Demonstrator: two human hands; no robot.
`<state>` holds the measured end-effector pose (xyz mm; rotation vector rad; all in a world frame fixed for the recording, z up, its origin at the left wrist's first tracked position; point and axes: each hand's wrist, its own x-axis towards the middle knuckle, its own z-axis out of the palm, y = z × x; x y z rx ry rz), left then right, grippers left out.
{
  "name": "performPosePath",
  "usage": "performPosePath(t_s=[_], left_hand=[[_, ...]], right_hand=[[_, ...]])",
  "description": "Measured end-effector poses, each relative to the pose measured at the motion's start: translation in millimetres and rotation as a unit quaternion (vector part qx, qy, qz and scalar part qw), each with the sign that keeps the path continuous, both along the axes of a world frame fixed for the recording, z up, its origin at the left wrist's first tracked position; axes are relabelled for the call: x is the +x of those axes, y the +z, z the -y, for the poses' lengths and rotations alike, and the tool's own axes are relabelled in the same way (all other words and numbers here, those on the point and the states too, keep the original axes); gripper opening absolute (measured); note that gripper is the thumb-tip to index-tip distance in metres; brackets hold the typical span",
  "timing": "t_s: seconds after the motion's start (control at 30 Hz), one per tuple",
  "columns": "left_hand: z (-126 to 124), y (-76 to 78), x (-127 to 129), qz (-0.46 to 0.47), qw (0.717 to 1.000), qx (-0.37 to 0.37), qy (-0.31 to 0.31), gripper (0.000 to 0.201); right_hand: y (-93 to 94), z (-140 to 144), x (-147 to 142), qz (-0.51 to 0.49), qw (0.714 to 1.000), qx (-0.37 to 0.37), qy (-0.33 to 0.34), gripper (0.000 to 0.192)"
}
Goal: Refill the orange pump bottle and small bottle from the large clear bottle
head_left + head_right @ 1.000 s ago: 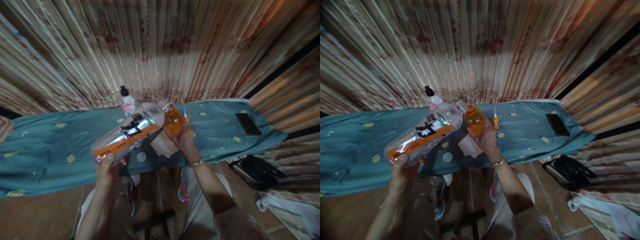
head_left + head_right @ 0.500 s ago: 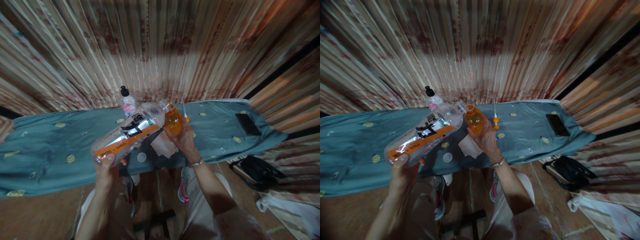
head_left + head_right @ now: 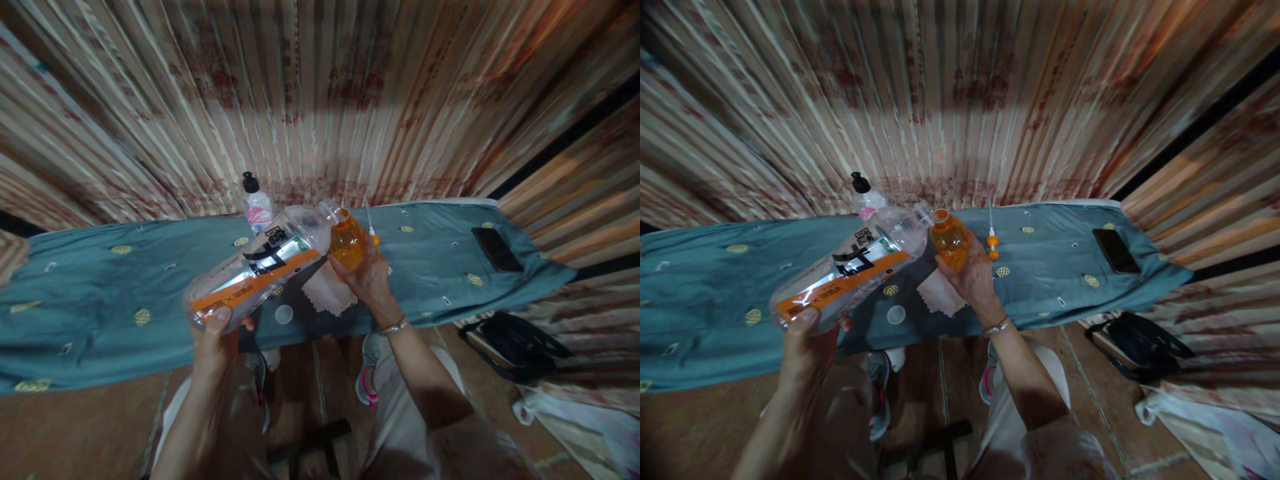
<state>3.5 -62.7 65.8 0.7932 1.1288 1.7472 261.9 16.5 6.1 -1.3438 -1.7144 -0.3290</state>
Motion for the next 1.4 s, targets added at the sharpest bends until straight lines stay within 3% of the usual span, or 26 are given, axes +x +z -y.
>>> performPosePath(t_s=[0.17,0.53,0.9,1.03,1.4], left_hand=[[-0.6,-0.1,1.0,0.000,1.000,0.009,0.001,0.040],[-0.3,-3.0,-0.3,0.002,1.000,-0.001,0.004,0.050],[-0.2,-3.8,-0.6,-0.003,1.000,0.001,-0.006,0.051],[-0.8,-5.5,-1.6,-0.004,1.000,0.005,-0.002,0.049],[0.1,-1.0,1.2,0.009,1.000,0.002,0.000,0.047]], right_hand=[[0.2,1.2,0.7,-0.003,0.999,-0.044,-0.017,0.074],[1.3,0.6,0.8,-0.017,0.999,-0.039,0.000,0.074],[1.6,0.7,0.6,0.004,1.000,-0.004,-0.002,0.071],[1.1,1.5,-0.1,0.007,0.999,-0.024,-0.020,0.074],[-6.8,-3.8,2.1,-0.023,1.000,-0.012,0.008,0.080]])
